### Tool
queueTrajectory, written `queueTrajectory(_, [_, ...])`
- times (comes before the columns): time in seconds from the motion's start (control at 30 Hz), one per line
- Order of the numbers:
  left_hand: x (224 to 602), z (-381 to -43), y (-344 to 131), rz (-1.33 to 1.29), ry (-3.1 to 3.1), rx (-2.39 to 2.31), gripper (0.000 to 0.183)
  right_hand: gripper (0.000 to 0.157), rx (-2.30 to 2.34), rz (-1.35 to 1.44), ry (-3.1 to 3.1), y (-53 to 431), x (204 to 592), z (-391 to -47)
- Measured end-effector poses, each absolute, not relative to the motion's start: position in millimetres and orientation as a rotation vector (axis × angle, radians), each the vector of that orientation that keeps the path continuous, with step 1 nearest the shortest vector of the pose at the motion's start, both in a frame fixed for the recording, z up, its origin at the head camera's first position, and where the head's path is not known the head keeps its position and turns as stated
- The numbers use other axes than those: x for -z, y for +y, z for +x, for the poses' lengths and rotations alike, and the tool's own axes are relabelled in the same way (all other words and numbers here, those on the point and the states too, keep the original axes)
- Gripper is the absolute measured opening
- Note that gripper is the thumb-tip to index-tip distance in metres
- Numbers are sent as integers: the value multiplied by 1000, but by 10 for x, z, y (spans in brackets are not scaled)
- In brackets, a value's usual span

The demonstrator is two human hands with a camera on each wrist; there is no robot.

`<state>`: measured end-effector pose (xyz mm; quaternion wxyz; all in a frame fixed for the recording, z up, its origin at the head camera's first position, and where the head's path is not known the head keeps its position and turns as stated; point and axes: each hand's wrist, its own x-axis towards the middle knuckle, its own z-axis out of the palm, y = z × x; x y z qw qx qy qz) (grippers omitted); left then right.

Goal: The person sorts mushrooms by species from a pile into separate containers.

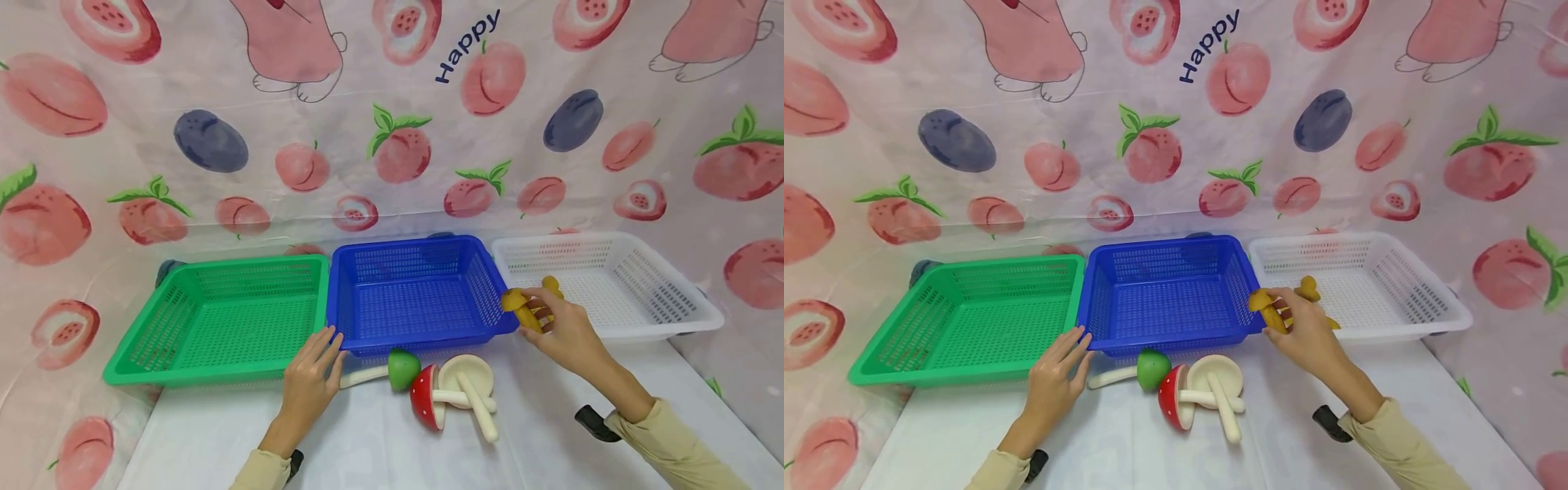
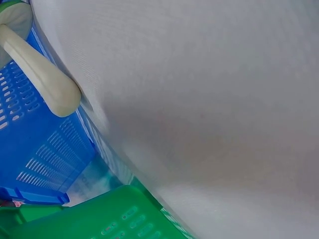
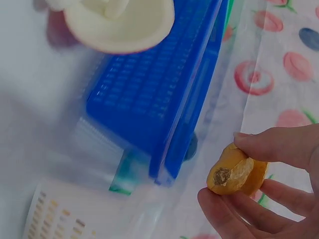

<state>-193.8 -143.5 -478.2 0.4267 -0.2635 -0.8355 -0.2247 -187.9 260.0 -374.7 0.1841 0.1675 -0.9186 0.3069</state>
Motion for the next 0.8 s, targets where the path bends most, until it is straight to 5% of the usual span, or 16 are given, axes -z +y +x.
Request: queueTrajectory(0.8, [4805, -1943, -1443, -650, -2082, 546, 27, 54, -767, 316, -2704, 3252, 3819, -2172])
